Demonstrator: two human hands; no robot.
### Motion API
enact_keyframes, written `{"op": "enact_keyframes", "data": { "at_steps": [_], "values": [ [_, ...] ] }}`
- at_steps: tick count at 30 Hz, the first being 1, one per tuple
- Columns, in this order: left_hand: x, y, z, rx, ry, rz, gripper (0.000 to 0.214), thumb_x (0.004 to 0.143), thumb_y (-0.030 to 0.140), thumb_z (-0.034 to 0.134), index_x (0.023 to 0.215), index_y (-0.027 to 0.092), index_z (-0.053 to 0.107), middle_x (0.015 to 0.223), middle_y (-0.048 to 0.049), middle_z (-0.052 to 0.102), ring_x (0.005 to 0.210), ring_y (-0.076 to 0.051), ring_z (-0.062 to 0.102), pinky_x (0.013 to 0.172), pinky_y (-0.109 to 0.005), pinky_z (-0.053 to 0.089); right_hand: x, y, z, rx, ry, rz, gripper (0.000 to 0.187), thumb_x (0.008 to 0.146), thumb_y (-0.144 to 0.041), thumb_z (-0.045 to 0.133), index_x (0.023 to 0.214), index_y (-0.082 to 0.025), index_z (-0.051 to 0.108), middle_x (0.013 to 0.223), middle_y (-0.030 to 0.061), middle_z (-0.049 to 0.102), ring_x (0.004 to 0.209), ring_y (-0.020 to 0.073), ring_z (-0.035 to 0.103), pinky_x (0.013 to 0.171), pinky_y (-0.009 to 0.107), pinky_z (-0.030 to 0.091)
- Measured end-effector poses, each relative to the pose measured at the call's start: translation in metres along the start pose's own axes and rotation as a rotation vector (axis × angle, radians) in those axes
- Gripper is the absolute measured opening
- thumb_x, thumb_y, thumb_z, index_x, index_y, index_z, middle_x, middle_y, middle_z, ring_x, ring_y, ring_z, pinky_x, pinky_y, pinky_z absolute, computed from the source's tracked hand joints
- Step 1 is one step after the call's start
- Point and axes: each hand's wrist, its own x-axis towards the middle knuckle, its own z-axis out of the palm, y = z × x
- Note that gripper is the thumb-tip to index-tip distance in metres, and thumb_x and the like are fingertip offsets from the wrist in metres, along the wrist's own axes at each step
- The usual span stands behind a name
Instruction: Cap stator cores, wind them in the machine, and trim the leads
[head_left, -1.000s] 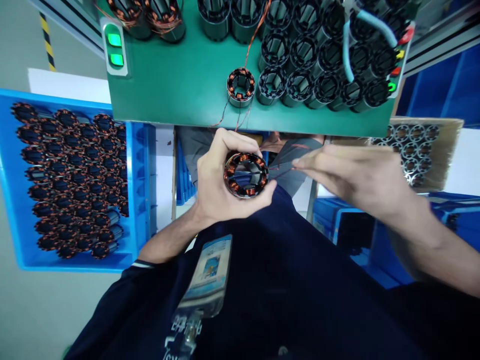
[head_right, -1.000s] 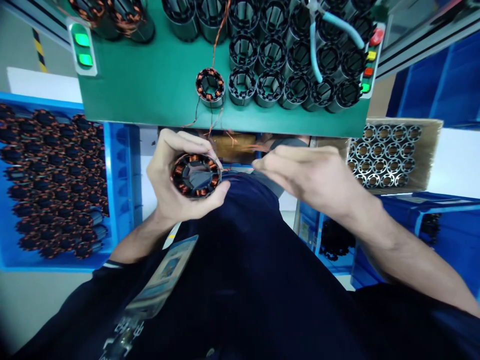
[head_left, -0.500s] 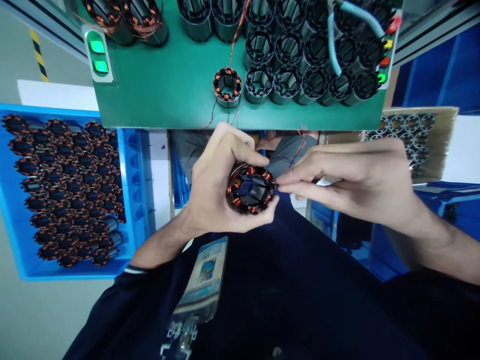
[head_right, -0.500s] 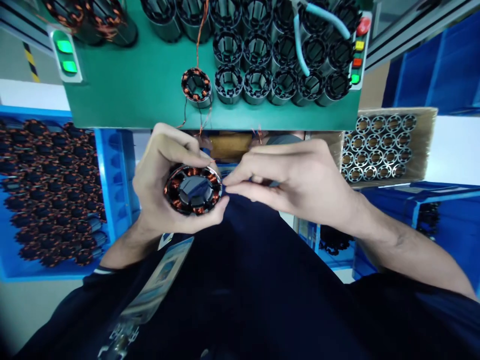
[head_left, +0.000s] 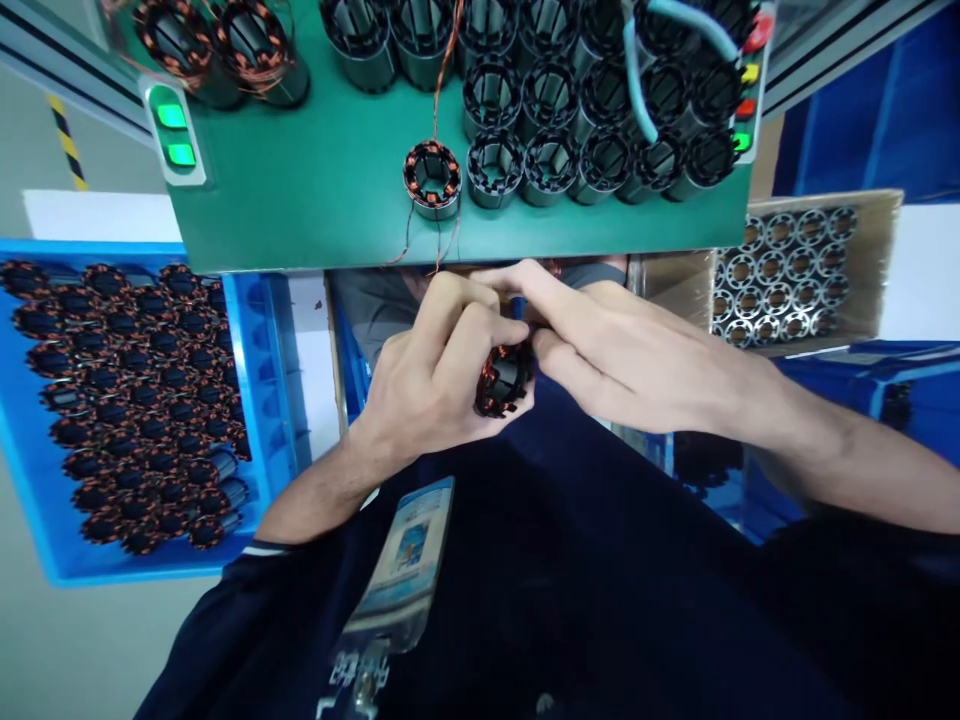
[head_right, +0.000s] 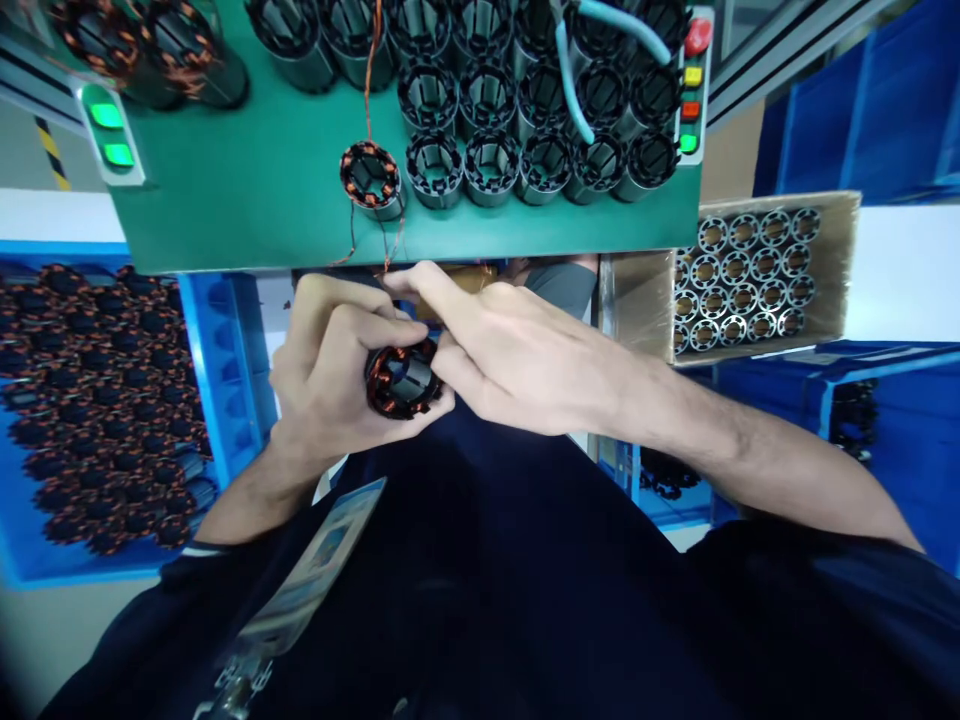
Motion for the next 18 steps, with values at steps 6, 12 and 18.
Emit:
{"op": "enact_keyframes", "data": {
  "at_steps": [6, 12, 18],
  "values": [
    [0.014, 0.003, -0.026, -0.316, 0.04, -0.203, 0.053, 0.073, 0.044, 0.104, 0.119, 0.031, 0.081, 0.102, -0.0035, 0.082, 0.092, -0.025, 0.076, 0.08, -0.047, 0.069, -0.002, 0.002, -0.024, 0.071, 0.001, -0.125, 0.026, 0.127, -0.038, 0.05, 0.117, -0.021, 0.066, 0.082, -0.006, 0.056, 0.066, 0.01, 0.049, 0.069, 0.029, 0.04],
    [-0.003, 0.002, -0.001, -1.379, -0.437, -0.864, 0.067, 0.1, 0.088, 0.069, 0.101, 0.023, 0.084, 0.073, -0.0023, 0.077, 0.043, -0.016, 0.059, 0.045, -0.036, 0.059, 0.001, -0.006, -0.046, 0.038, -0.098, -0.304, 0.028, 0.124, -0.026, 0.054, 0.104, -0.024, 0.073, 0.081, -0.005, 0.051, 0.074, 0.0096, 0.045, 0.07, 0.027, 0.033],
    [-0.062, 0.002, -0.002, -1.206, -0.374, -0.819, 0.097, 0.089, 0.118, 0.029, 0.064, 0.028, 0.057, 0.042, 0.001, 0.049, 0.032, -0.019, 0.052, 0.04, -0.038, 0.06, -0.019, 0.012, 0.026, 1.071, -0.058, 0.307, 0.033, 0.109, -0.042, 0.083, 0.091, -0.021, 0.064, 0.07, -0.0088, 0.046, 0.057, 0.0052, 0.028, 0.049, 0.02, 0.023]
  ]
}}
